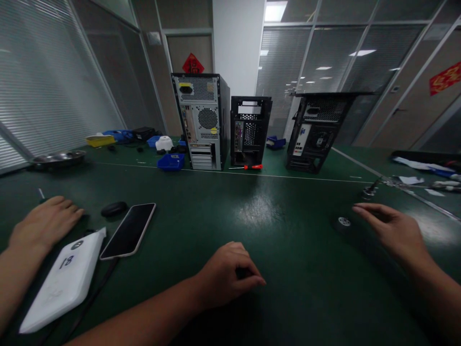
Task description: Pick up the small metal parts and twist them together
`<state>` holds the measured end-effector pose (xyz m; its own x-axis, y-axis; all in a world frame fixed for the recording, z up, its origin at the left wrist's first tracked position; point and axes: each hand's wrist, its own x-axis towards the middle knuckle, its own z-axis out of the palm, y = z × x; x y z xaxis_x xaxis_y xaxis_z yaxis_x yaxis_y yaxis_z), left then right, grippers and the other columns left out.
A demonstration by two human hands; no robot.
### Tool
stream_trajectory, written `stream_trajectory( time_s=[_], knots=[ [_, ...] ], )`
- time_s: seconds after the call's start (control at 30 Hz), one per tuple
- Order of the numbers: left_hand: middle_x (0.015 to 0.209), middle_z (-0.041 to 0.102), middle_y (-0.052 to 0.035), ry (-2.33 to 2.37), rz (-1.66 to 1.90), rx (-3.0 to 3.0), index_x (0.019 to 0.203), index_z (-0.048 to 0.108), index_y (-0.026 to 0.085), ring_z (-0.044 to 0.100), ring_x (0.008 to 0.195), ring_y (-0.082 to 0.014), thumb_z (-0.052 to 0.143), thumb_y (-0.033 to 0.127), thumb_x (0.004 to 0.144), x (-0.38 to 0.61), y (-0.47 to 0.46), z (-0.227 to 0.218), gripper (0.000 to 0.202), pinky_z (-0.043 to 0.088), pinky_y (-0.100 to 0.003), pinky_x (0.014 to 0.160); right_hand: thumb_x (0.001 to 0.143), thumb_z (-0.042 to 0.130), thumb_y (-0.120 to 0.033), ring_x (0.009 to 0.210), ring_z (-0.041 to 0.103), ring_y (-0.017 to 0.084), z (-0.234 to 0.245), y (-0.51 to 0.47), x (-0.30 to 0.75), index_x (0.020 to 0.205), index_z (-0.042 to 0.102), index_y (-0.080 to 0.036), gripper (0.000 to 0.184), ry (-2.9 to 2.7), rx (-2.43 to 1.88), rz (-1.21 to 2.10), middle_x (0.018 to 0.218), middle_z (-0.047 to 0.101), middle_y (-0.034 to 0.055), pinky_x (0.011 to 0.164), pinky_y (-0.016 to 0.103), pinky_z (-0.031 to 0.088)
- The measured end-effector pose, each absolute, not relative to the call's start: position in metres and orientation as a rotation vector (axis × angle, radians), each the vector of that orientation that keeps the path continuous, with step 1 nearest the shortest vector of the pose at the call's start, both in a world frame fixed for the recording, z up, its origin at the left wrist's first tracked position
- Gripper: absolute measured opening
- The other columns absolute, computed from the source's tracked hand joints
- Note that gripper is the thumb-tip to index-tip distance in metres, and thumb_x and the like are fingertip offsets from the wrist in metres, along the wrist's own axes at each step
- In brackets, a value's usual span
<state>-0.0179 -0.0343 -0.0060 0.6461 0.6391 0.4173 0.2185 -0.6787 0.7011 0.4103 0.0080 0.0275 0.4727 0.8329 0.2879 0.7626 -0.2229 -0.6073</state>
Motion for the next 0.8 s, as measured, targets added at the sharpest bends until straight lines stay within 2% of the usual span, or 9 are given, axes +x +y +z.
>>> stream_trajectory(
  time_s=[0.07, 0.13, 0.23, 0.43, 0.6, 0.8],
  knots=[
    [0.07, 0.068, -0.0001, 0.667, 0.89, 2.239, 0.077, 0.074, 0.015, 0.057, 0.071, -0.0146, 0.079, 0.023, 0.085, -0.018, -0.034, -0.006, 0.012, 0.038, -0.03, 0.075, 0.068, 0.064, -0.067, 0.095, 0.066, 0.03, 0.024, 0.01, 0.413, 0.112, 0.074, -0.026, 0.061, -1.358, -2.021, 0.13, 0.112, 0.073, 0.0084, 0.073, 0.039, 0.048],
    [0.071, 0.068, -0.0004, 0.667, 0.884, 2.236, 0.078, 0.074, 0.016, 0.057, 0.071, -0.0148, 0.078, 0.024, 0.085, -0.018, -0.034, -0.006, 0.012, 0.038, -0.03, 0.075, 0.072, 0.059, -0.068, 0.1, 0.066, 0.03, 0.021, 0.011, 0.414, 0.115, 0.073, -0.027, 0.061, -1.397, -2.034, 0.138, 0.117, 0.073, 0.0079, 0.076, 0.04, 0.049],
    [0.071, 0.069, -0.0004, 0.662, 0.886, 2.233, 0.079, 0.075, 0.016, 0.057, 0.071, -0.0149, 0.077, 0.025, 0.086, -0.018, -0.034, -0.007, 0.012, 0.038, -0.031, 0.075, 0.077, 0.052, -0.069, 0.097, 0.067, 0.029, 0.017, 0.012, 0.415, 0.116, 0.073, -0.026, 0.062, -1.461, -2.057, 0.153, 0.114, 0.074, 0.0077, 0.077, 0.04, 0.05],
    [0.071, 0.068, -0.0001, 0.683, 0.882, 2.223, 0.079, 0.075, 0.016, 0.057, 0.071, -0.0147, 0.079, 0.024, 0.085, -0.018, -0.034, -0.007, 0.011, 0.038, -0.03, 0.074, 0.074, 0.052, -0.073, 0.087, 0.068, 0.03, 0.013, 0.013, 0.416, 0.107, 0.076, -0.025, 0.063, -1.564, -2.122, 0.151, 0.1, 0.076, 0.0081, 0.074, 0.041, 0.051],
    [0.071, 0.069, 0.0001, 0.683, 0.885, 2.217, 0.078, 0.075, 0.016, 0.057, 0.071, -0.0145, 0.08, 0.024, 0.084, -0.018, -0.034, -0.007, 0.011, 0.038, -0.031, 0.075, 0.075, 0.049, -0.076, 0.087, 0.069, 0.03, 0.013, 0.012, 0.415, 0.113, 0.074, -0.026, 0.068, -1.603, -2.117, 0.113, 0.102, 0.075, 0.0092, 0.073, 0.042, 0.052],
    [0.072, 0.069, -0.0002, 0.691, 0.862, 2.215, 0.079, 0.075, 0.017, 0.057, 0.072, -0.0149, 0.079, 0.026, 0.084, -0.018, -0.034, -0.008, 0.011, 0.039, -0.031, 0.076, 0.076, 0.053, -0.068, 0.076, 0.07, 0.026, 0.015, 0.012, 0.412, 0.11, 0.076, -0.027, 0.058, -1.743, -2.058, 0.163, 0.093, 0.077, 0.0067, 0.066, 0.037, 0.053]
  ],
)
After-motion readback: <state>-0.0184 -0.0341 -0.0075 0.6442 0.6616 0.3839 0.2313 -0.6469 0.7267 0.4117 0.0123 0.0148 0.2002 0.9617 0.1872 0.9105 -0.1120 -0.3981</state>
